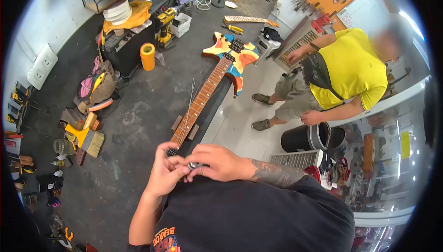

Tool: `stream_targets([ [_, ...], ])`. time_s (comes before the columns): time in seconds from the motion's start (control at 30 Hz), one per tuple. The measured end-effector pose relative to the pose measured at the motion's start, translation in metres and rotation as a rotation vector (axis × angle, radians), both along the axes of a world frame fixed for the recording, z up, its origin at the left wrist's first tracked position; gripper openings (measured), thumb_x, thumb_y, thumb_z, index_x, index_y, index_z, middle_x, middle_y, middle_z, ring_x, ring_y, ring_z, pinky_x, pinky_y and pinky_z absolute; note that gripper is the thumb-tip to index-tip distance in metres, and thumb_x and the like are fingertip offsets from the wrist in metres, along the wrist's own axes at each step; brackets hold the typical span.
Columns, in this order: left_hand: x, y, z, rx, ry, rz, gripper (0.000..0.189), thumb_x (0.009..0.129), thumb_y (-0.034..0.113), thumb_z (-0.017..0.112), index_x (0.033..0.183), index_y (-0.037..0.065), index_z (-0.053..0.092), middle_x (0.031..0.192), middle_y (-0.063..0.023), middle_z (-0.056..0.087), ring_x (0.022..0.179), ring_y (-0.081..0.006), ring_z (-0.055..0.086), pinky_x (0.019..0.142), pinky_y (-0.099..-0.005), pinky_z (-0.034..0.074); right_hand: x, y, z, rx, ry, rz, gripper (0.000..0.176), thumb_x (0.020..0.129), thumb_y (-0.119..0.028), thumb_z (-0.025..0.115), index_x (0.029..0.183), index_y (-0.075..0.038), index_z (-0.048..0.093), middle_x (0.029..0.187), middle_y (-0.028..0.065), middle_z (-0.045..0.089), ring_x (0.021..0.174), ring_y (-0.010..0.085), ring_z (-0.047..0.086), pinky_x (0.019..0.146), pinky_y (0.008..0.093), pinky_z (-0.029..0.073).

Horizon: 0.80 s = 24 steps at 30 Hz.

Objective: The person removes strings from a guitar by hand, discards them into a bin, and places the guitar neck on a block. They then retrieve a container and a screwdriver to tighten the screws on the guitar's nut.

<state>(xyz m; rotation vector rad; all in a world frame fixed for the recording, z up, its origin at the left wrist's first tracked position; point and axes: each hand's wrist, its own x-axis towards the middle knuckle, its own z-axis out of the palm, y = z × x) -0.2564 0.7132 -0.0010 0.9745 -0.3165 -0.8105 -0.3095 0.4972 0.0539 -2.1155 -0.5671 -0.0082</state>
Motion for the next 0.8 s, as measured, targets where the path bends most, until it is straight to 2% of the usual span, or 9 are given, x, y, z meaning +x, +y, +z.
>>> stream_targets([
  [0.07,-0.005,-0.002,0.008,0.115,-0.066,-0.133,0.046,0.101,0.012,0.063,0.140,0.004,0.039,0.090,-0.0085,0.071,0.070,-0.0138,0.066,0.061,-0.0244,0.052,0.000,-0.015,0.002,-0.026,-0.112,0.021,0.026,0.088,-0.020,0.077,0.108,-0.006,0.068,0.094,0.0065,0.064,0.085,0.0270,0.064,0.075,0.0371,0.052],
  [0.17,-0.023,-0.024,0.023,0.516,-0.298,-0.113,0.024,0.105,0.017,0.057,0.123,0.001,0.059,0.079,-0.0041,0.067,0.064,-0.0104,0.060,0.060,-0.0255,0.049,-0.001,-0.051,0.015,0.116,0.034,-0.195,0.023,0.091,-0.020,0.075,0.107,-0.005,0.067,0.093,0.0077,0.063,0.084,0.0245,0.063,0.074,0.0358,0.052],
  [0.23,-0.037,-0.043,0.024,0.658,-0.486,0.009,0.024,0.107,0.018,0.054,0.106,-0.001,0.069,0.069,-0.0019,0.061,0.062,-0.0096,0.055,0.060,-0.0270,0.047,0.000,-0.084,0.010,0.093,0.004,-0.194,0.023,0.093,-0.021,0.074,0.108,-0.005,0.067,0.093,0.0080,0.063,0.084,0.0230,0.063,0.075,0.0349,0.052],
  [0.27,-0.046,-0.053,0.023,0.696,-0.448,0.056,0.025,0.106,0.017,0.053,0.104,-0.001,0.071,0.065,-0.0024,0.058,0.062,-0.0102,0.056,0.060,-0.0280,0.047,-0.003,-0.099,0.009,0.086,0.023,-0.183,0.023,0.093,-0.021,0.074,0.108,-0.005,0.067,0.093,0.0078,0.063,0.085,0.0232,0.063,0.075,0.0349,0.052],
  [0.33,-0.053,-0.073,0.021,0.764,-0.446,0.035,0.024,0.106,0.017,0.055,0.106,-0.001,0.071,0.068,-0.0032,0.063,0.063,-0.0099,0.057,0.062,-0.0267,0.048,-0.011,-0.122,-0.006,0.156,0.049,-0.158,0.026,0.095,-0.024,0.071,0.108,-0.003,0.066,0.091,0.0095,0.062,0.082,0.0239,0.062,0.071,0.0356,0.051],
  [0.47,-0.066,-0.105,0.008,0.771,-0.370,0.039,0.023,0.105,0.018,0.057,0.106,0.000,0.073,0.074,-0.0034,0.070,0.063,-0.0086,0.058,0.062,-0.0259,0.049,-0.028,-0.169,-0.030,0.282,0.213,-0.211,0.026,0.098,-0.028,0.069,0.110,-0.004,0.067,0.093,0.0081,0.062,0.084,0.0205,0.062,0.075,0.0345,0.051],
  [0.57,-0.069,-0.127,0.009,0.853,-0.394,0.013,0.022,0.104,0.017,0.058,0.106,0.001,0.074,0.075,-0.0023,0.072,0.063,-0.0077,0.058,0.062,-0.0254,0.049,-0.036,-0.197,-0.051,0.324,0.324,-0.207,0.025,0.098,-0.025,0.070,0.112,-0.005,0.068,0.095,0.0050,0.065,0.086,0.0169,0.062,0.075,0.0316,0.049],
  [0.7,-0.074,-0.146,-0.001,0.920,-0.328,0.030,0.020,0.102,0.016,0.061,0.105,0.002,0.075,0.076,-0.0019,0.072,0.062,-0.0082,0.058,0.061,-0.0254,0.049,-0.042,-0.220,-0.057,0.404,0.360,-0.270,0.023,0.098,-0.022,0.070,0.112,-0.004,0.068,0.097,0.0061,0.066,0.087,0.0152,0.063,0.079,0.0306,0.051],
  [0.8,-0.075,-0.152,-0.004,0.907,-0.314,0.041,0.020,0.101,0.017,0.061,0.108,0.004,0.075,0.088,-0.0048,0.076,0.082,-0.0126,0.071,0.078,-0.0295,0.056,-0.037,-0.228,-0.063,0.501,0.335,-0.292,0.022,0.098,-0.018,0.070,0.113,-0.003,0.068,0.100,0.0056,0.067,0.090,0.0129,0.063,0.083,0.0293,0.052],
])
